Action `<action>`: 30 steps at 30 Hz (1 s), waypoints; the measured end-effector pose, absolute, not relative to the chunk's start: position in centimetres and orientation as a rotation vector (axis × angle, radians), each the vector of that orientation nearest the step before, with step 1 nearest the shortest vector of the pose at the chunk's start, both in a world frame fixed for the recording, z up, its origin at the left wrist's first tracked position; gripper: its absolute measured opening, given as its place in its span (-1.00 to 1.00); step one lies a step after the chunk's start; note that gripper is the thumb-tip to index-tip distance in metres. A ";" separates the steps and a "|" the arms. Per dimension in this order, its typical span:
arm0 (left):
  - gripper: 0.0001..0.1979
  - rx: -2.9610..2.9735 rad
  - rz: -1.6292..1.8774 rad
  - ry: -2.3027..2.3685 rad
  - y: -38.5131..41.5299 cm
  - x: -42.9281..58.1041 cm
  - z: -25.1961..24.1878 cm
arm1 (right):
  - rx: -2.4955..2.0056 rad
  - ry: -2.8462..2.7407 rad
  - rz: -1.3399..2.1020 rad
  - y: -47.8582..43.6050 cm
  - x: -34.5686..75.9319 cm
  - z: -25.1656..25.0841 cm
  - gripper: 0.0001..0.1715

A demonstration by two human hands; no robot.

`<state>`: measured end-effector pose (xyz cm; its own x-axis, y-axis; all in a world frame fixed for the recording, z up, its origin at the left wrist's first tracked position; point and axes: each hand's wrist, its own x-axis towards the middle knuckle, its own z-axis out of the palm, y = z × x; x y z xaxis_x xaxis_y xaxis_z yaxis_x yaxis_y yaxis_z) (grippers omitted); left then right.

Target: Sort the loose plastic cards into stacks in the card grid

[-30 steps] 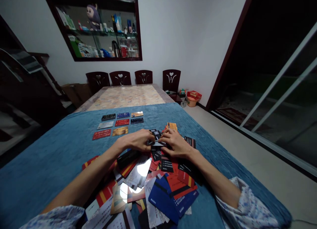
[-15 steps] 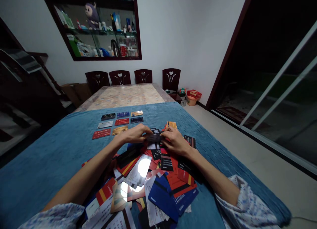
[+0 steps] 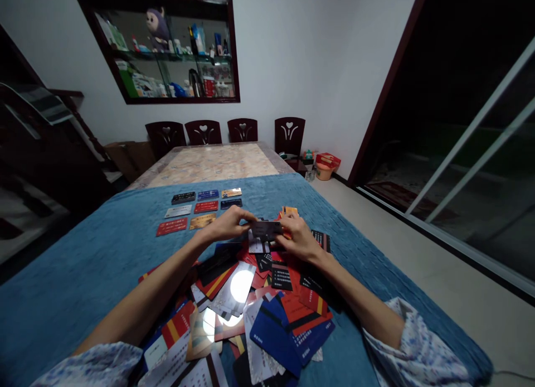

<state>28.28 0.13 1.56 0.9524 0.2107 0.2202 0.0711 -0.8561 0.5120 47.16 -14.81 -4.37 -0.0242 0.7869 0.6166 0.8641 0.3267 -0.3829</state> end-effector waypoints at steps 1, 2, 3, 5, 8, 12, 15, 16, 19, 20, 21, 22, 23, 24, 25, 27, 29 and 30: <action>-0.74 2.558 0.406 0.213 0.1 28.4 1.5 | -1.471 -1.793 -0.131 -14.8 47.2 -4.4 -0.91; -0.74 2.528 0.435 0.224 0.1 28.5 1.3 | -1.474 -1.776 -0.135 -14.8 47.2 -4.3 -0.91; -0.74 2.499 0.454 0.232 0.0 28.6 1.2 | -1.474 -1.764 -0.136 -14.8 47.1 -4.3 -0.91; -0.73 2.440 0.469 0.240 0.0 28.8 0.9 | -1.460 -1.742 -0.124 -14.8 47.0 -4.2 -0.91; -0.72 2.365 0.447 0.230 0.1 28.9 0.5 | -1.426 -1.684 -0.080 -14.9 46.9 -4.1 -0.90; -0.71 2.347 0.396 0.233 0.3 28.9 0.2 | -1.421 -1.577 -0.068 -14.9 47.0 -4.3 -0.81; -0.73 2.379 0.388 0.243 0.3 28.8 0.2 | -1.426 -1.573 -0.083 -14.9 47.1 -4.5 -0.77; -0.73 2.393 0.397 0.251 0.3 28.8 0.2 | -1.427 -1.585 -0.092 -14.8 47.1 -4.6 -0.77; -0.73 2.422 0.458 0.284 0.4 28.7 0.5 | -1.437 -1.611 -0.167 -15.0 46.9 -4.5 -0.81; -0.72 2.428 0.483 0.291 0.4 28.7 0.6 | -1.442 -1.617 -0.210 -15.0 46.8 -4.4 -0.81; -0.71 2.430 0.510 0.297 0.4 28.7 0.8 | -1.450 -1.624 -0.255 -15.1 46.7 -4.2 -0.81; -0.70 2.429 0.532 0.301 0.4 28.6 1.0 | -1.459 -1.633 -0.297 -15.2 46.6 -4.1 -0.79; -0.69 2.425 0.554 0.306 0.3 28.6 1.2 | -1.466 -1.643 -0.335 -15.2 46.5 -4.0 -0.77; -0.69 2.416 0.571 0.311 0.2 28.5 1.4 | -1.472 -1.653 -0.370 -15.3 46.5 -3.9 -0.76; -0.70 2.403 0.585 0.312 0.1 28.5 1.7 | -1.478 -1.662 -0.402 -15.3 46.4 -3.8 -0.74; -0.71 2.365 0.604 0.299 -0.2 28.3 2.2 | -1.485 -1.688 -0.460 -15.3 46.4 -3.7 -0.73; -0.70 2.331 0.623 0.278 -0.5 28.1 2.5 | -1.491 -1.722 -0.512 -15.2 46.3 -3.6 -0.73; -0.69 2.325 0.626 0.265 -0.6 28.0 2.7 | -1.494 -1.738 -0.535 -15.2 46.2 -3.6 -0.73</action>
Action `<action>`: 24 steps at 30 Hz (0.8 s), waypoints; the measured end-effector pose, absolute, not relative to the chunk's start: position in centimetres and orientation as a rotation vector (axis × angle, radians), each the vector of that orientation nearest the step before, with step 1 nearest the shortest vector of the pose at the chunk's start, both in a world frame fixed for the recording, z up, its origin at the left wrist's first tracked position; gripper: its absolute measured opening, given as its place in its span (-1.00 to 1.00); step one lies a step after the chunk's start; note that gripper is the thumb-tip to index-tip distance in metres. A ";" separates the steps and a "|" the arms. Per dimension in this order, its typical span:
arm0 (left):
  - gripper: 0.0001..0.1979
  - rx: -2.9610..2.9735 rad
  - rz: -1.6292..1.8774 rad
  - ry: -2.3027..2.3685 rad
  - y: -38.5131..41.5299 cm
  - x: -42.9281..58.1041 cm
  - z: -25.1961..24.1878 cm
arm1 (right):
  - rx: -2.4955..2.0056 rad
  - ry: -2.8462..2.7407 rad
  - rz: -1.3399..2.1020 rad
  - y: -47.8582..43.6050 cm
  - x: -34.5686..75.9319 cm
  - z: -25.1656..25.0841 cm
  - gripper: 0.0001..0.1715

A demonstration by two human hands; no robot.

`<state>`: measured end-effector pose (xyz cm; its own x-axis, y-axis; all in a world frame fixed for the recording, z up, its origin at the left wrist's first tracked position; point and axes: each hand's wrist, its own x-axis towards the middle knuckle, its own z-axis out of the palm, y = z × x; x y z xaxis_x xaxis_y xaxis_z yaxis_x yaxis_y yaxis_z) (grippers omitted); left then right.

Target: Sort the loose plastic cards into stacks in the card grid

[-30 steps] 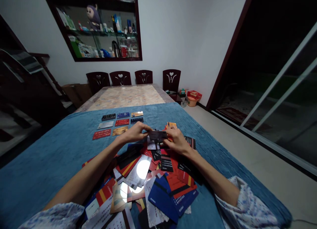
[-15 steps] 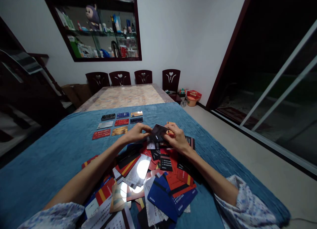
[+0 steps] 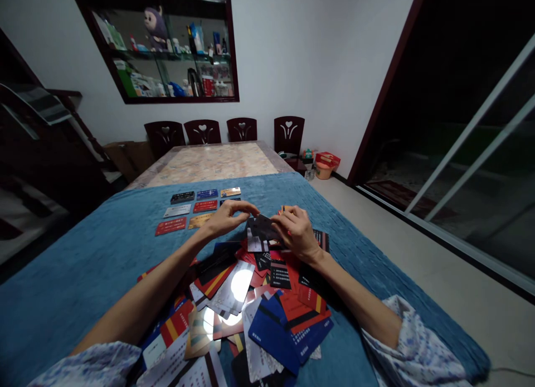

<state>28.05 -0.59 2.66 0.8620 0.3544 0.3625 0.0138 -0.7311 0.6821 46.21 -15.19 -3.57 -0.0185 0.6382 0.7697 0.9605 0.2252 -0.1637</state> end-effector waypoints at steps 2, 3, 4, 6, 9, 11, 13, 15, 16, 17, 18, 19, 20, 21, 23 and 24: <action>-0.69 2.344 0.615 0.232 -0.8 28.0 2.7 | -1.493 -1.768 -0.570 -15.2 46.1 -3.6 -0.73; -0.71 2.367 0.601 0.210 -0.9 28.0 2.6 | -1.494 -1.779 -0.581 -15.1 46.0 -3.6 -0.73; -0.74 2.394 0.583 0.189 -1.0 28.0 2.4 | -1.497 -1.791 -0.586 -15.1 46.0 -3.7 -0.73; -0.77 2.439 0.542 0.153 -1.1 28.1 2.0 | -1.509 -1.818 -0.585 -15.1 45.9 -3.8 -0.72; -0.72 2.462 0.487 0.131 -1.1 28.4 1.4 | -1.524 -1.852 -0.571 -15.0 45.9 -4.1 -0.71; -0.68 2.478 0.469 0.120 -0.9 28.4 1.1 | -1.523 -1.864 -0.564 -14.9 46.0 -4.3 -0.71; -0.65 2.508 0.463 0.116 -0.7 28.4 0.9 | -1.518 -1.870 -0.560 -14.9 46.0 -4.5 -0.70; -0.64 2.539 0.456 0.118 -0.4 28.4 0.6 | -1.519 -1.882 -0.564 -14.9 46.1 -4.6 -0.70; -0.64 2.552 0.453 0.122 -0.2 28.3 0.5 | -1.522 -1.888 -0.572 -14.8 46.1 -4.7 -0.70; -0.63 2.566 0.448 0.125 -0.1 28.3 0.4 | -1.527 -1.897 -0.584 -14.8 46.1 -4.8 -0.70; -0.63 2.581 0.446 0.129 0.0 28.3 0.3 | -1.537 -1.909 -0.597 -14.8 46.0 -4.8 -0.71; -0.64 2.597 0.443 0.137 0.1 28.3 0.2 | -1.552 -1.922 -0.606 -14.8 46.0 -4.8 -0.71; -0.65 2.615 0.437 0.149 0.1 28.3 0.2 | -1.571 -1.936 -0.610 -14.8 46.0 -4.9 -0.71; -0.66 2.634 0.426 0.162 0.1 28.3 0.2 | -1.596 -1.947 -0.607 -14.8 46.0 -4.9 -0.70; -0.68 2.669 0.391 0.190 0.1 28.2 0.2 | -1.655 -1.956 -0.589 -14.8 45.9 -5.0 -0.69; -0.68 2.687 0.371 0.206 0.0 28.2 0.2 | -1.684 -1.956 -0.580 -14.8 45.9 -5.0 -0.68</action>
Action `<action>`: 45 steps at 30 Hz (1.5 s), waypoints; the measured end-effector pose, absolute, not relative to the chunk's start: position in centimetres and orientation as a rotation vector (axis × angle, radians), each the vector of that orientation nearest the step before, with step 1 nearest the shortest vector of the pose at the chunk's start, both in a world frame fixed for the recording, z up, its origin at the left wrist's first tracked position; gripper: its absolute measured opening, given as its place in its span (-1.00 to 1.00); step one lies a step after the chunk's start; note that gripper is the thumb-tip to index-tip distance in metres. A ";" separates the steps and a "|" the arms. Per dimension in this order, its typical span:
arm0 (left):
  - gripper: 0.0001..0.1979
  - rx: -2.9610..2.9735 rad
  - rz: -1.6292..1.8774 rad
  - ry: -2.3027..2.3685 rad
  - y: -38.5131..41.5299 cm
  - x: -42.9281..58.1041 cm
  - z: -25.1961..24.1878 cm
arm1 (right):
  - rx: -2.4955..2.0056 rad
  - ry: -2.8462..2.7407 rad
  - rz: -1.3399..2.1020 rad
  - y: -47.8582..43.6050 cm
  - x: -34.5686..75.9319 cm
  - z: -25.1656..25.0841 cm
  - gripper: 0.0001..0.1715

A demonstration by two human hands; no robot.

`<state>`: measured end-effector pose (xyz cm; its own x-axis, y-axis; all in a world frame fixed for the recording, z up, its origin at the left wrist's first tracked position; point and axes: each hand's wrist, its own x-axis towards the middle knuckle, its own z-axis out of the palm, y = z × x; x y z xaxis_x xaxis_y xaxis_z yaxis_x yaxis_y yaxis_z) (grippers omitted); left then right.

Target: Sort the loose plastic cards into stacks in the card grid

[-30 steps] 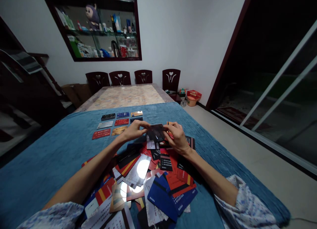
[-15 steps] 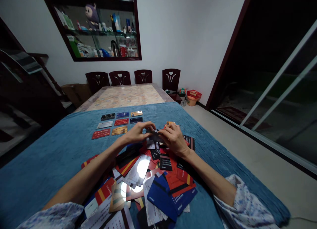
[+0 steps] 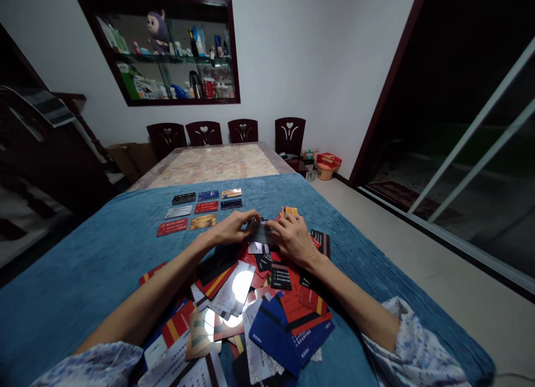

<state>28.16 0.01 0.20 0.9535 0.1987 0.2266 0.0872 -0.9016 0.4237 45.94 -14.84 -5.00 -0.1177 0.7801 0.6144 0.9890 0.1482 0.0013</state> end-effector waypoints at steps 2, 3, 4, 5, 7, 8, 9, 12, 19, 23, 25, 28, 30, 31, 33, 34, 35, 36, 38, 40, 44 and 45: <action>-0.65 2.725 0.323 0.237 -0.1 28.1 0.3 | -1.728 -1.953 -0.571 -14.9 45.9 -5.0 -0.66; -0.63 2.742 0.301 0.254 -0.2 28.1 0.3 | -1.744 -1.953 -0.572 -14.9 45.9 -5.0 -0.64; -0.61 2.757 0.279 0.270 -0.2 28.1 0.3 | -1.755 -1.953 -0.573 -15.0 45.8 -5.0 -0.62; -0.60 2.770 0.259 0.282 -0.2 28.1 0.3 | -1.762 -1.953 -0.575 -15.0 45.7 -5.0 -0.60; -0.59 2.789 0.239 0.293 -0.2 28.2 0.2 | -1.772 -1.955 -0.572 -15.1 45.6 -4.8 -0.57; -0.59 2.795 0.238 0.296 -0.2 28.2 0.1 | -1.777 -1.959 -0.565 -15.2 45.5 -4.8 -0.55; -0.59 2.799 0.238 0.297 -0.2 28.2 0.1 | -1.783 -1.966 -0.556 -15.2 45.4 -4.7 -0.53; -0.61 2.793 0.241 0.315 -0.2 28.2 0.2 | -1.812 -1.991 -0.517 -15.4 45.3 -4.4 -0.45; -0.53 2.752 0.179 0.340 -0.3 28.0 0.6 | -1.847 -2.006 -0.472 -15.4 45.8 -4.2 -0.36; -0.49 2.759 0.134 0.347 -0.2 27.8 0.7 | -1.853 -2.025 -0.461 -15.5 46.1 -4.1 -0.36; -0.50 2.788 0.117 0.345 -0.1 27.8 0.7 | -1.863 -2.017 -0.455 -15.5 46.2 -4.0 -0.35; -0.54 2.829 0.102 0.325 0.0 27.8 0.8 | -1.871 -1.995 -0.438 -15.5 46.2 -4.0 -0.35; -0.57 2.841 0.096 0.309 0.1 27.8 0.8 | -1.867 -1.982 -0.426 -15.5 46.2 -3.9 -0.38; -0.58 2.843 0.099 0.296 0.1 27.8 0.8 | -1.864 -1.977 -0.420 -15.5 46.2 -3.9 -0.39; -0.61 2.844 0.117 0.270 0.2 27.8 0.8 | -1.867 -1.969 -0.408 -15.5 46.2 -3.9 -0.42; -0.62 2.845 0.129 0.259 0.3 27.7 0.8 | -1.874 -1.967 -0.403 -15.5 46.3 -3.9 -0.42; -0.63 2.849 0.143 0.255 0.3 27.7 0.8 | -1.883 -1.967 -0.400 -15.4 46.3 -3.9 -0.41; -0.64 2.858 0.153 0.255 0.3 27.6 0.9 | -1.894 -1.968 -0.398 -15.4 46.3 -3.9 -0.40; -0.65 2.883 0.168 0.267 0.2 27.5 1.2 | -1.913 -1.970 -0.399 -15.2 46.4 -3.9 -0.39; -0.66 2.906 0.165 0.286 0.0 27.3 1.6 | -1.916 -1.979 -0.396 -14.9 46.4 -3.8 -0.41; -0.72 2.957 0.111 0.369 0.0 26.9 2.6 | -1.896 -2.023 -0.387 -14.0 46.2 -3.3 -0.45; -0.74 2.971 0.099 0.388 0.1 26.7 2.7 | -1.890 -2.036 -0.383 -13.8 46.1 -3.1 -0.46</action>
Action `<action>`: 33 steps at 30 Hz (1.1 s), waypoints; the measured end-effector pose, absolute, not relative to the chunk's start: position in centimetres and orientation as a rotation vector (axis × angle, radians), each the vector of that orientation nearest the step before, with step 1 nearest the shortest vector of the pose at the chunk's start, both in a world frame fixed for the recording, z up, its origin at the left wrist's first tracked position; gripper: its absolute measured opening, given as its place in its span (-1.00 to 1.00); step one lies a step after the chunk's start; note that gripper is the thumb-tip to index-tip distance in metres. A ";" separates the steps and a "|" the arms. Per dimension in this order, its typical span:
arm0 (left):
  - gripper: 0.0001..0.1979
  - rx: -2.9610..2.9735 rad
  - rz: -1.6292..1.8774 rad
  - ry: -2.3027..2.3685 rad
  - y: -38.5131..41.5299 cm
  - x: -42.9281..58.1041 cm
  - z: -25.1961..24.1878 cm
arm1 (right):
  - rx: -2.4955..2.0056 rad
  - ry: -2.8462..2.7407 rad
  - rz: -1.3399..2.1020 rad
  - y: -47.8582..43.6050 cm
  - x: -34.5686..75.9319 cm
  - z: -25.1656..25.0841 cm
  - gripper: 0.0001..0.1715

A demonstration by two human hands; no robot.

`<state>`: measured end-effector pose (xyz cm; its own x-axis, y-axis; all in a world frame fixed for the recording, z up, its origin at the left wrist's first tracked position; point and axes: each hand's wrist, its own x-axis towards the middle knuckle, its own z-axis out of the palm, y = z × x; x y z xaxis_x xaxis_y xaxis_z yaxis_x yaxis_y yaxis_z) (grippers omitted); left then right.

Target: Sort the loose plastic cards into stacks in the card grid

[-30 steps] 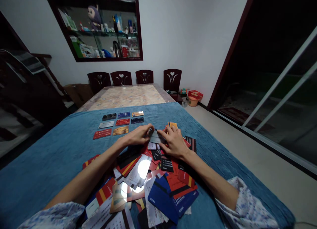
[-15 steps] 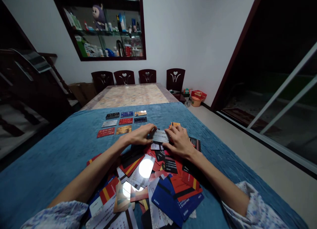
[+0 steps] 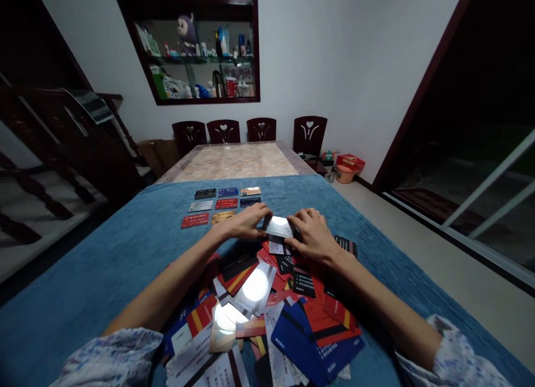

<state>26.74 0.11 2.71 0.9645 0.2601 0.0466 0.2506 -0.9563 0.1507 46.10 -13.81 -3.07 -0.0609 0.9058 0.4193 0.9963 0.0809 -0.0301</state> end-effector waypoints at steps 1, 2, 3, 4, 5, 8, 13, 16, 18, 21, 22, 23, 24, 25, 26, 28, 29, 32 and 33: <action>-0.77 2.983 0.090 0.399 0.3 26.5 2.8 | -1.885 -2.051 -0.377 -13.6 46.0 -2.8 -0.47; -0.78 2.993 0.088 0.402 0.6 26.3 2.8 | -1.882 -2.067 -0.366 -13.3 45.9 -2.6 -0.47; -0.79 3.001 0.092 0.399 0.9 26.0 2.8 | -1.879 -2.086 -0.353 -13.0 45.7 -2.4 -0.48; -0.79 3.008 0.101 0.394 1.2 25.7 2.7 | -1.877 -2.104 -0.340 -12.7 45.5 -2.1 -0.47; -0.79 3.014 0.113 0.392 1.6 25.4 2.6 | -1.875 -2.118 -0.332 -12.4 45.3 -1.9 -0.47; -0.80 3.031 0.127 0.423 2.3 24.2 2.5 | -1.872 -2.151 -0.327 -11.4 44.4 -1.3 -0.45; -0.78 3.020 0.115 0.547 3.0 22.0 2.9 | -1.912 -2.205 -0.288 -9.5 42.3 -0.4 -0.44; -0.74 3.019 0.109 0.614 3.6 20.7 3.1 | -1.910 -2.231 -0.263 -8.3 41.0 0.2 -0.44; -0.72 3.025 0.100 0.656 4.1 19.8 3.2 | -1.896 -2.259 -0.237 -7.5 40.2 0.5 -0.45; -0.69 3.029 0.091 0.701 4.9 18.5 3.1 | -1.886 -2.292 -0.201 -6.2 38.9 1.0 -0.46; -0.67 3.031 0.087 0.718 5.1 18.0 3.1 | -1.886 -2.298 -0.190 -5.8 38.5 1.1 -0.46; -0.65 3.034 0.082 0.736 5.4 17.6 3.1 | -1.885 -2.304 -0.180 -5.3 38.1 1.2 -0.47; -0.64 3.036 0.081 0.757 5.7 17.2 3.0 | -1.884 -2.310 -0.171 -4.9 37.7 1.3 -0.47; -0.63 3.038 0.081 0.780 6.0 16.7 3.0 | -1.881 -2.318 -0.160 -4.4 37.3 1.4 -0.47; -0.63 3.039 0.080 0.804 6.4 16.3 2.9 | -1.877 -2.326 -0.150 -4.0 36.9 1.4 -0.46; -0.65 3.034 0.081 0.843 7.1 15.5 2.8 | -1.864 -2.347 -0.135 -2.9 36.1 1.6 -0.44; -0.65 3.030 0.083 0.862 7.5 15.1 2.7 | -1.860 -2.360 -0.129 -2.4 35.8 1.6 -0.44; -0.64 3.009 0.099 0.905 8.7 13.9 2.5 | -1.857 -2.391 -0.121 -0.7 34.7 1.8 -0.47; -0.63 3.001 0.106 0.918 9.0 13.6 2.5 | -1.852 -2.399 -0.122 -0.1 34.3 1.9 -0.48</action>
